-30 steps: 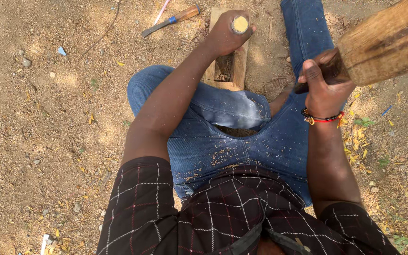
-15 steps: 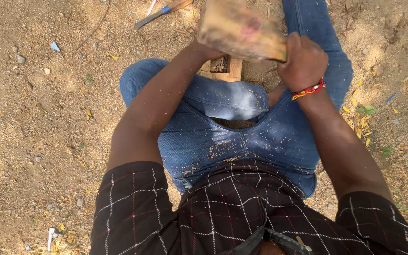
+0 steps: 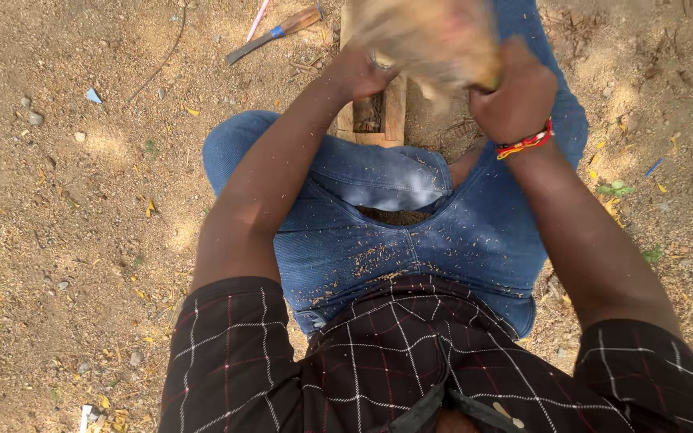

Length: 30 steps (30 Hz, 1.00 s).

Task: The person sits on the ground and uses a wooden mallet to strike a chisel, carving a rectangular recess into a block of wood. They repeatedly chip away at the wood, clear the debris, and inspect the progress of the hollowed-out section.

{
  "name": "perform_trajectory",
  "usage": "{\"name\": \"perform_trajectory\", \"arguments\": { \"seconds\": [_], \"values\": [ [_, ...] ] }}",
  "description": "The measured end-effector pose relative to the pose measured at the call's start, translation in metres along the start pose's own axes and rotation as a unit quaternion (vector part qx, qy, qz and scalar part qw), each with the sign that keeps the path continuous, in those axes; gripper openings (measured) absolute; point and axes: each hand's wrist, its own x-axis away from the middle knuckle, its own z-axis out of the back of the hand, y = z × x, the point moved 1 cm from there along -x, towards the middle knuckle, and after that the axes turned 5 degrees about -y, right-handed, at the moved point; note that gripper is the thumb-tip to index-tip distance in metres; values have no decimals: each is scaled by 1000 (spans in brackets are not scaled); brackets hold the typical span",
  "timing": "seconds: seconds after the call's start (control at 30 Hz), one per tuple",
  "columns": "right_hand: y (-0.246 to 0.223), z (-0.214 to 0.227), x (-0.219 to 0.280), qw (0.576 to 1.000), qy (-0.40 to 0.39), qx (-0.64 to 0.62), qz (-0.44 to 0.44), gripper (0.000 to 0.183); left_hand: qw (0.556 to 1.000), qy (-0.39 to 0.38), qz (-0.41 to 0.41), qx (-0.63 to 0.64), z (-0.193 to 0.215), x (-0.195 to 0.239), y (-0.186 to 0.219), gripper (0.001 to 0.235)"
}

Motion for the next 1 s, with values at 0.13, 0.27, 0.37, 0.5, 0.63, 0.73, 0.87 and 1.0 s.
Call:
{"name": "perform_trajectory", "arguments": {
  "seconds": [0.13,0.27,0.37,0.5,0.63,0.73,0.87,1.0],
  "values": [
    [8,22,15,984,-76,157,-36,31,998,1,54,35,4,0,6,19],
    [1,26,2,955,132,-197,-176,25,997,26,-65,32,17,0,23,20],
    [0,14,-3,814,275,-438,-264,33,997,26,-69,31,17,2,25,21],
    [14,-12,2,987,41,154,-36,35,999,-22,45,-14,8,6,11,20],
    [18,3,19,967,-137,196,-91,34,952,-99,276,-84,8,3,-2,27],
    [10,11,18,987,3,39,-157,24,993,80,-73,38,19,5,11,18],
    [14,-17,7,927,182,-240,-222,26,998,30,-29,42,18,1,2,21],
    [21,-16,9,988,-56,125,-76,29,992,-47,-114,-6,-9,-12,-45,10]
  ]
}}
